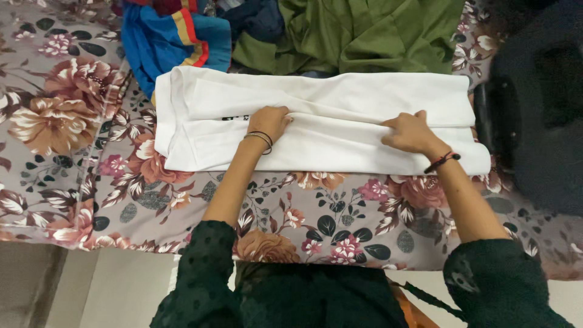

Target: The person folds black pants and a white t-shirt by hand on a floral bedspread and places them into an open suitcase.

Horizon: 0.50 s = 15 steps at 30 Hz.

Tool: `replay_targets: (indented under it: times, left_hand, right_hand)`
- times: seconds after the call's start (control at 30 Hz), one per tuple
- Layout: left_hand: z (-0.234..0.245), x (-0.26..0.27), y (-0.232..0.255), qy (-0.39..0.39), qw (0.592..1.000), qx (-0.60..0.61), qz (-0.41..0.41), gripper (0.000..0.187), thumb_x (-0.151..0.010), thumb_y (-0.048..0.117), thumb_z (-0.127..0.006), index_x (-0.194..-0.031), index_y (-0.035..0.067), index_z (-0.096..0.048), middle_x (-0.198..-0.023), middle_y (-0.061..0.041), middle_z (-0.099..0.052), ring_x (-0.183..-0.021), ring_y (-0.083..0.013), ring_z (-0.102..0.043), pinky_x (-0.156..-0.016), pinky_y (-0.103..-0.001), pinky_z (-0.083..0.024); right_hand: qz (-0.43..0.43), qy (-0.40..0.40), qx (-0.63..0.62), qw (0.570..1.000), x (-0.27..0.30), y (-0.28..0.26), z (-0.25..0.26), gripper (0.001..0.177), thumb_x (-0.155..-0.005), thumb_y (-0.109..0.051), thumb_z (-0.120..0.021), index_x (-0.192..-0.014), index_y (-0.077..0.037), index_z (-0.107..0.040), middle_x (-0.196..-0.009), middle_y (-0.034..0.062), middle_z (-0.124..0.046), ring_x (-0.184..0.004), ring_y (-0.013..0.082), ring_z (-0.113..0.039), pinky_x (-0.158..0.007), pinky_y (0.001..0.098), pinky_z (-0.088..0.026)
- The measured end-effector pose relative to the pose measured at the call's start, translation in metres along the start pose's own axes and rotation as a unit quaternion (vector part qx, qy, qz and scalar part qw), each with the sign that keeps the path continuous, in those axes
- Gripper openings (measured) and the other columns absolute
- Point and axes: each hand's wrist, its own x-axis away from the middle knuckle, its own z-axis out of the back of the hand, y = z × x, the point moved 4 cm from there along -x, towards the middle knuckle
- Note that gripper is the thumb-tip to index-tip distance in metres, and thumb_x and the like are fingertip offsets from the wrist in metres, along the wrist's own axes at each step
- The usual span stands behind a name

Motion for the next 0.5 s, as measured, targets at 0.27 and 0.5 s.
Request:
replay_targets:
  times: [0.27, 0.5]
  left_hand:
    - [-0.019, 0.000, 0.007, 0.097, 0.989, -0.066, -0.093, 0.013, -0.090, 0.008, -0.061, -0.102, 0.009, -0.067, -0.098, -0.012, -0.067, -0.094, -0.0334, -0.066, -0.081, -0.048, -0.053]
    - [-0.013, 0.013, 0.016, 0.153, 0.970, -0.118, -0.146, 0.018, -0.089, 0.005, -0.058, -0.106, 0.010, -0.063, -0.101, -0.008, -0.063, -0.099, -0.0279, -0.062, -0.088, -0.042, -0.047]
  right_hand:
    - [-0.114, -0.002, 0.153, 0.982, 0.058, 0.054, 0.052, 0.066, -0.072, -0.072, -0.072, -0.102, -0.014, -0.084, -0.095, 0.0125, -0.079, -0.109, 0.0310, -0.061, -0.097, 0.0503, -0.029]
    - [0.031, 0.014, -0.274, 0.961, 0.074, 0.077, 0.055, 0.038, -0.082, -0.040, -0.073, -0.103, -0.009, -0.072, -0.108, 0.0117, -0.072, -0.100, 0.0281, -0.064, -0.087, 0.0402, -0.048]
